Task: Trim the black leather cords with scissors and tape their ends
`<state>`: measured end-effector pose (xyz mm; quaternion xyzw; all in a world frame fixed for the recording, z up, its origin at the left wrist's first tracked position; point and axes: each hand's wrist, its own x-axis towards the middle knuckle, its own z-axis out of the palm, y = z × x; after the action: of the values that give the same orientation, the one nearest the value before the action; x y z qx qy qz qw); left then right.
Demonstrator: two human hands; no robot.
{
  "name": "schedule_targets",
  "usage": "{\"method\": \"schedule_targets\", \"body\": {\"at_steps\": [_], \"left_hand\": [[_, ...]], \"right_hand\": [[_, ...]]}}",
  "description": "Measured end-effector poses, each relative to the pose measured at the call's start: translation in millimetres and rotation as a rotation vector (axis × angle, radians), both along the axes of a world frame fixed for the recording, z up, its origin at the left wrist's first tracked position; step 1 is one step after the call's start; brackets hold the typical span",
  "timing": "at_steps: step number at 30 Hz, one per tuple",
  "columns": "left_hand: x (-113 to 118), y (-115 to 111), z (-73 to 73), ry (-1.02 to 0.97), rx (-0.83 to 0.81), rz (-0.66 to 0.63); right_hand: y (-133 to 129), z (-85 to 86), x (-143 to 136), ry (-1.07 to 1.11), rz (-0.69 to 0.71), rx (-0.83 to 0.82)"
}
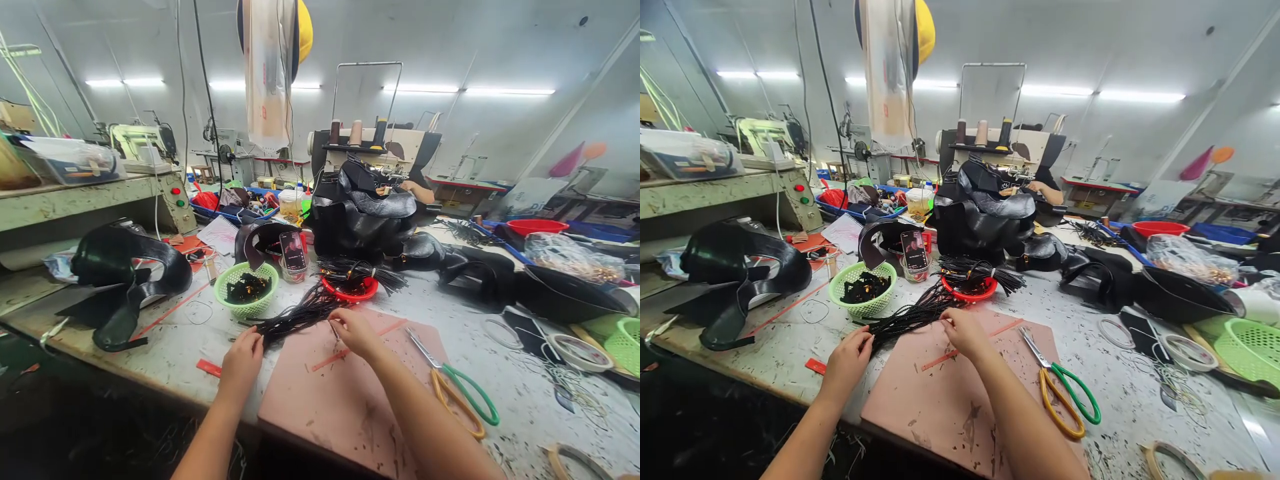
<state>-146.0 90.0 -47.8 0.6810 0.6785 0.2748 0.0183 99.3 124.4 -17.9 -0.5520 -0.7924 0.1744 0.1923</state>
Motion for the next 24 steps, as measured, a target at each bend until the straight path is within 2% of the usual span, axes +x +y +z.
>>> {"method": "schedule_targets", "body": {"at_steps": [1,3,5,7,9,11,13,16,19,24], "left_hand": [[-2,-3,0.6,-0.055,0.011,-0.009],[-4,-8,2.9,-0.213,0.005,-0.031],[-2,-14,6.0,-0.402,-0.086,-0.052],[9,-20,10.1,-0.618,-0.226,-0.079],[28,-26,15.5,-0.842,-0.344,-0.145],[53,-33,22.0,-1.019,-0.428,-0.254],[78,-41,28.7,-1.192,-0.568,-0.319],[107,-53,36.3,-1.389,-0.784,-0.339],[125,-65,39.4,-1.417,-0.889,-0.351],[143,-82,33.5,-1.263,-0.954,-0.371]], "right_hand": [[-9,2.5,14,-0.008,-0.036,0.003],[-31,3.1,48,-0.132,-0.258,-0.029],[-57,-4.5,87,-0.317,-0.512,-0.093],[-81,-18.7,122,-0.446,-0.674,-0.195],[-98,-34.1,146,-0.469,-0.694,-0.275],[-107,-45.1,156,-0.443,-0.672,-0.295],[-110,-49.8,157,-0.411,-0.664,-0.287],[-110,-48.8,155,-0.370,-0.654,-0.244],[-112,-45.4,154,-0.342,-0.670,-0.190],[-117,-39.2,143,-0.250,-0.695,-0.120]]}}
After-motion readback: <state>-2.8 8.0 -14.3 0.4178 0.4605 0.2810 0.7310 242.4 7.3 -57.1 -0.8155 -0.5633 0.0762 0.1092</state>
